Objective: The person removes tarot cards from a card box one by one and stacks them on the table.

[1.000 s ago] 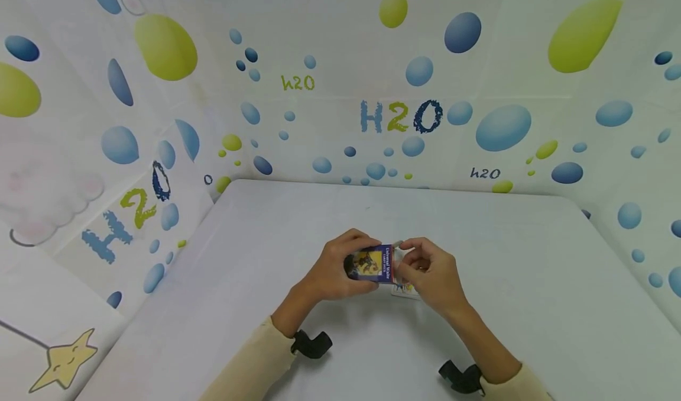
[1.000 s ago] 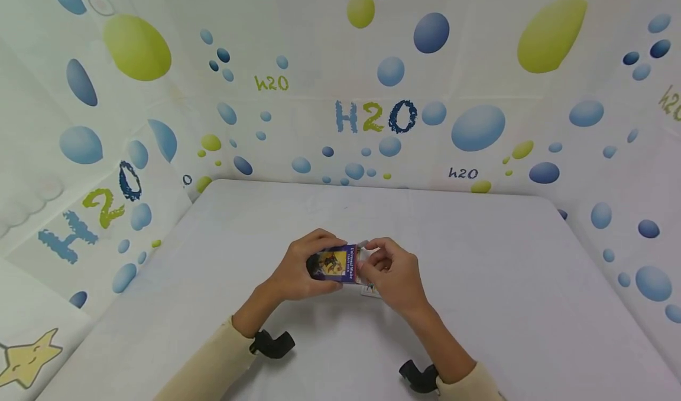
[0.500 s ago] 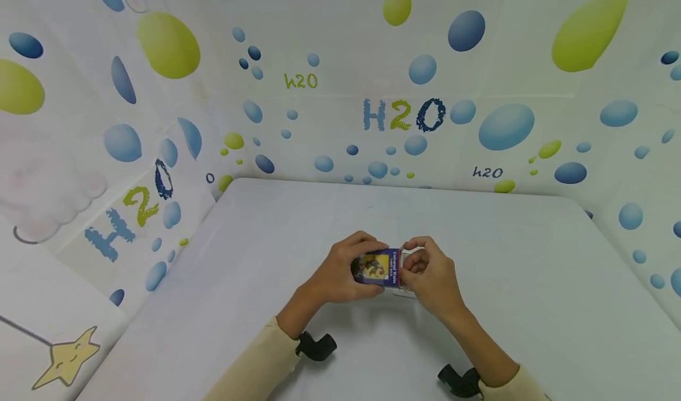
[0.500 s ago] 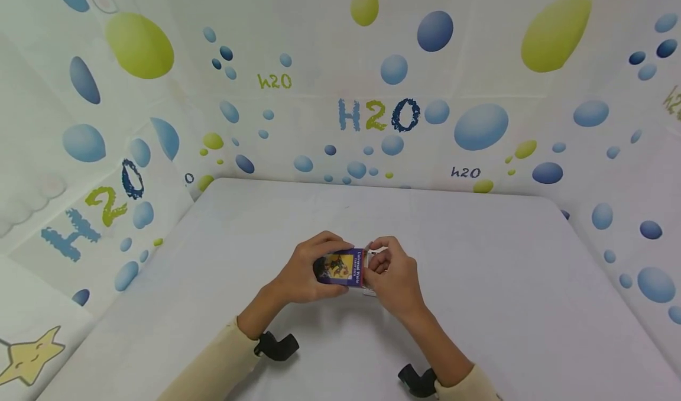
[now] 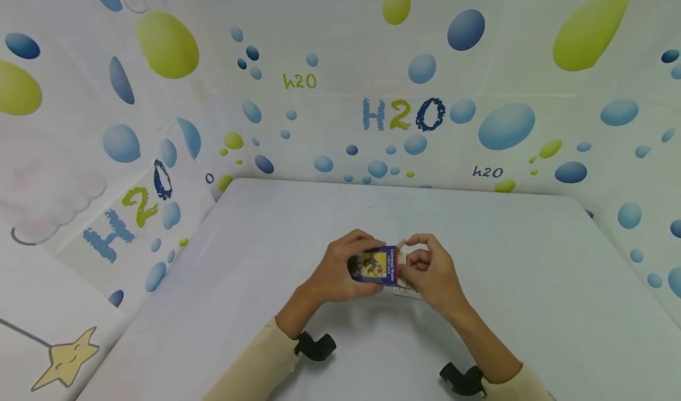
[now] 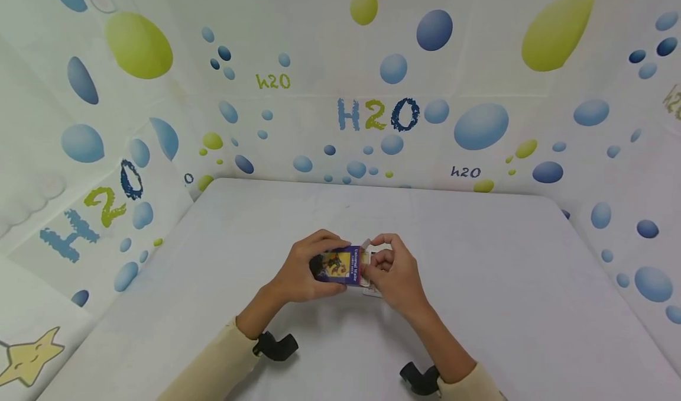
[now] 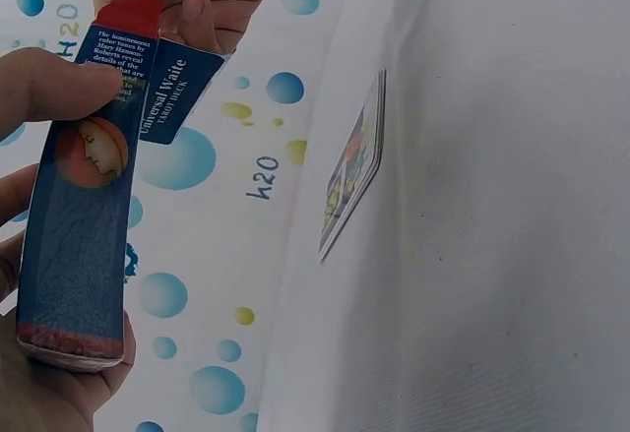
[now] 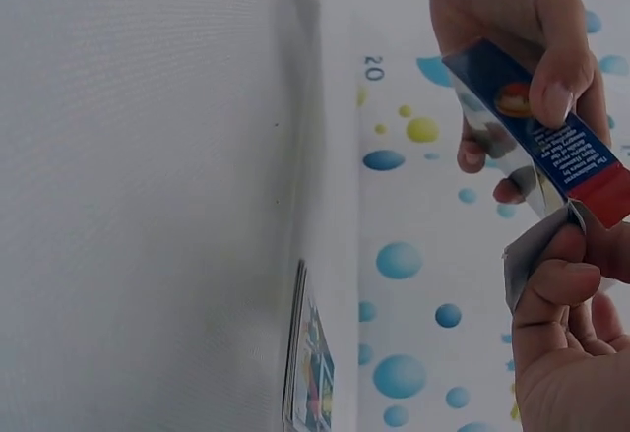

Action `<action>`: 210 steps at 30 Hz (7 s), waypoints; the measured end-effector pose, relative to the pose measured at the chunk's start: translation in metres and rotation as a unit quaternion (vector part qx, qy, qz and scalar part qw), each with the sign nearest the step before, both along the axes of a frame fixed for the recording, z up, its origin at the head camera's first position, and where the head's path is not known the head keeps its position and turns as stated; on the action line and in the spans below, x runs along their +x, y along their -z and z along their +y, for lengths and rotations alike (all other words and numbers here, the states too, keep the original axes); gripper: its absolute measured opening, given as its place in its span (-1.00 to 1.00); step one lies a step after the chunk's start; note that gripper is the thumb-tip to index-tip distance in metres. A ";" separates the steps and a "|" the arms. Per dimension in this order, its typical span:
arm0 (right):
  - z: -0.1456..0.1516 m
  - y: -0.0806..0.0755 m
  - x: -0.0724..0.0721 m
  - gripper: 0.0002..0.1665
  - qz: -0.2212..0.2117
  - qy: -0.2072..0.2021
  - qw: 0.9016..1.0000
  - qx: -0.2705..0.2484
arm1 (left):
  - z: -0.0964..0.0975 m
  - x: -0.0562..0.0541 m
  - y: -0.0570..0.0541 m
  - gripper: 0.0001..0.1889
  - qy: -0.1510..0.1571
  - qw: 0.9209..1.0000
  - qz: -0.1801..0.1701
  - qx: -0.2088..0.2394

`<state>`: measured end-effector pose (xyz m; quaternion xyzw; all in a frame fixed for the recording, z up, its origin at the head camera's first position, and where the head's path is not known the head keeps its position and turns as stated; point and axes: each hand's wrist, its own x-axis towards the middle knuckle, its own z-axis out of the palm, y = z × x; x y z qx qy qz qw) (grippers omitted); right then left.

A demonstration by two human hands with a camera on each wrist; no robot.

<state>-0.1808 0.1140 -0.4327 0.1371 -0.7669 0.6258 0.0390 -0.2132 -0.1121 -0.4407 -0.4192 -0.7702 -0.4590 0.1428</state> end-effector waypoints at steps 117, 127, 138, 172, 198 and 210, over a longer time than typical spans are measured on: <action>0.020 0.003 -0.015 -0.84 -0.005 0.031 0.996 -0.078 | -0.023 -0.013 -0.008 -0.33 -0.105 0.990 -0.056 0.078; 0.019 -0.001 -0.013 -0.67 0.021 0.025 0.998 -0.057 | -0.021 -0.013 -0.006 -0.32 -0.098 0.991 -0.058 0.069; 0.019 0.002 -0.013 -0.65 0.060 0.010 0.998 -0.020 | -0.024 -0.015 -0.006 -0.32 -0.079 0.993 -0.076 0.045; 0.022 0.009 -0.015 -0.82 0.107 -0.005 0.994 0.021 | -0.016 -0.010 0.000 -0.26 -0.035 0.993 -0.115 0.003; 0.042 0.019 -0.034 -0.84 -0.009 0.052 0.997 0.050 | -0.025 -0.019 -0.002 -0.29 -0.095 0.990 -0.106 0.014; 0.042 0.025 -0.041 -0.77 -0.083 0.055 0.989 0.111 | -0.025 -0.018 -0.005 -0.29 -0.104 0.989 -0.107 0.018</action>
